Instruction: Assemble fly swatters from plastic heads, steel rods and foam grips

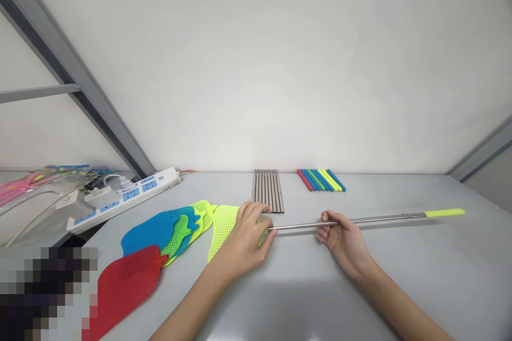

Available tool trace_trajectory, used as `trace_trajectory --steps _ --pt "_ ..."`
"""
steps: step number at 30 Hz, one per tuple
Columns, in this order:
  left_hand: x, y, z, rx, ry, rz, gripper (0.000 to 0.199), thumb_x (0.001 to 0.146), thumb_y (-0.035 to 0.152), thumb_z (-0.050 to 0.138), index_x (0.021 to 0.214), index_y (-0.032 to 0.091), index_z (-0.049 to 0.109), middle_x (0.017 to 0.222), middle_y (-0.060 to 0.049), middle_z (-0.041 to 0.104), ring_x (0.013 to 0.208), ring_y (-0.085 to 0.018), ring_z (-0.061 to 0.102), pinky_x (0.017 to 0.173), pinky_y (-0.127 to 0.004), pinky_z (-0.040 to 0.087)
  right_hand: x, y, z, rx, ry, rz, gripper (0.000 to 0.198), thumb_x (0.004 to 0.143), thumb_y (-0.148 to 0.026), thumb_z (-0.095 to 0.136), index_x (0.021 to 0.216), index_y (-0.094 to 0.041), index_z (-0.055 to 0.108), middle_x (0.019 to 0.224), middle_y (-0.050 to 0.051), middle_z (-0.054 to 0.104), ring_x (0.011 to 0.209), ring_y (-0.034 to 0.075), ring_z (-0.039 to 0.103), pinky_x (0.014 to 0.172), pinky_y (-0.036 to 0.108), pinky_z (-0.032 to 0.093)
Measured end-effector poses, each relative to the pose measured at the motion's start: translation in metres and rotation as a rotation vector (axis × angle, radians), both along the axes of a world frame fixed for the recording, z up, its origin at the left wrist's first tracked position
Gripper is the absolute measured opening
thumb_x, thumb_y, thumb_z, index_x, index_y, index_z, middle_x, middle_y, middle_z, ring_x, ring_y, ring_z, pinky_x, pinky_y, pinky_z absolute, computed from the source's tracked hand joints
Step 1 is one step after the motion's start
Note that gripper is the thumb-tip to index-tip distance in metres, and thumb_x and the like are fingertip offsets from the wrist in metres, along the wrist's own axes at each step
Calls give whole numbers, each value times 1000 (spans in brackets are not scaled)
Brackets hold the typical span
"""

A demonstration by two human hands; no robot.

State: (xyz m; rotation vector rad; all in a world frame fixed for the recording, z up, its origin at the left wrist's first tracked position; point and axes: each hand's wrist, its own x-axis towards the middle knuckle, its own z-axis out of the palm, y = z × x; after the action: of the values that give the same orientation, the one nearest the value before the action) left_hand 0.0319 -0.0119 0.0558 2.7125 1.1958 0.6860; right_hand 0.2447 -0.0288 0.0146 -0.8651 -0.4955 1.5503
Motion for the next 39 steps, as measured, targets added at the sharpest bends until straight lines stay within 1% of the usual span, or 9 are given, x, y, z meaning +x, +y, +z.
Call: trace_trajectory --steps 5,10,16,19,21,24,29,36,39 --pt "0 1 -3 7 16 12 16 79 19 36 75 19 51 99 -5 46 99 -17 40 95 -40 18 4 1 -1 14 7 -20 17 71 -31 49 61 -17 49 51 -3 34 47 10 34 47 25 31" --pt "-1 2 -3 15 13 31 16 78 20 38 78 20 53 104 -4 45 102 -17 39 96 -42 14 5 3 -1 4 12 -53 17 70 -30 51 59 -17 49 49 -3 35 45 10 34 46 25 31" --pt "0 1 -3 3 25 40 14 77 21 39 81 21 53 107 -6 44 105 -19 36 94 -44 14 7 4 0 3 11 -86 16 69 -29 51 58 -17 48 50 -3 35 44 9 33 46 25 31" --pt "0 1 -5 -7 35 56 13 76 25 42 84 22 53 109 -6 42 108 -21 33 92 -45 16 8 4 1 -1 13 -102 16 69 -28 51 58 -17 47 51 -3 36 44 9 33 46 25 31" --pt "-1 1 -6 -9 41 70 18 74 31 46 89 23 52 111 -7 41 109 -24 31 90 -46 18 9 4 2 -3 13 -115 15 68 -28 51 58 -17 47 51 -3 36 44 9 33 45 25 31" --pt "-2 3 -9 -12 56 83 34 70 38 51 100 24 47 114 -8 39 111 -26 27 89 -46 19 10 4 2 1 14 -118 16 68 -28 51 57 -17 47 50 -3 37 43 9 34 45 25 32" --pt "-3 5 -14 -34 82 93 54 67 41 52 116 24 35 117 -9 36 114 -27 24 91 -47 15 12 5 1 -6 25 -136 15 68 -27 52 57 -17 47 50 -4 37 43 8 34 44 24 31" --pt "-2 6 -20 -37 78 98 65 71 35 48 127 22 16 118 -10 37 114 -26 25 93 -47 12 15 7 1 -25 8 -180 15 67 -26 52 56 -17 46 48 -4 35 42 8 33 43 24 31" --pt "-1 6 -22 -36 78 96 63 73 32 45 127 21 16 118 -11 37 114 -26 25 93 -46 12 16 8 -1 -37 0 -200 15 67 -26 52 56 -17 47 47 -4 34 42 8 32 43 24 31"
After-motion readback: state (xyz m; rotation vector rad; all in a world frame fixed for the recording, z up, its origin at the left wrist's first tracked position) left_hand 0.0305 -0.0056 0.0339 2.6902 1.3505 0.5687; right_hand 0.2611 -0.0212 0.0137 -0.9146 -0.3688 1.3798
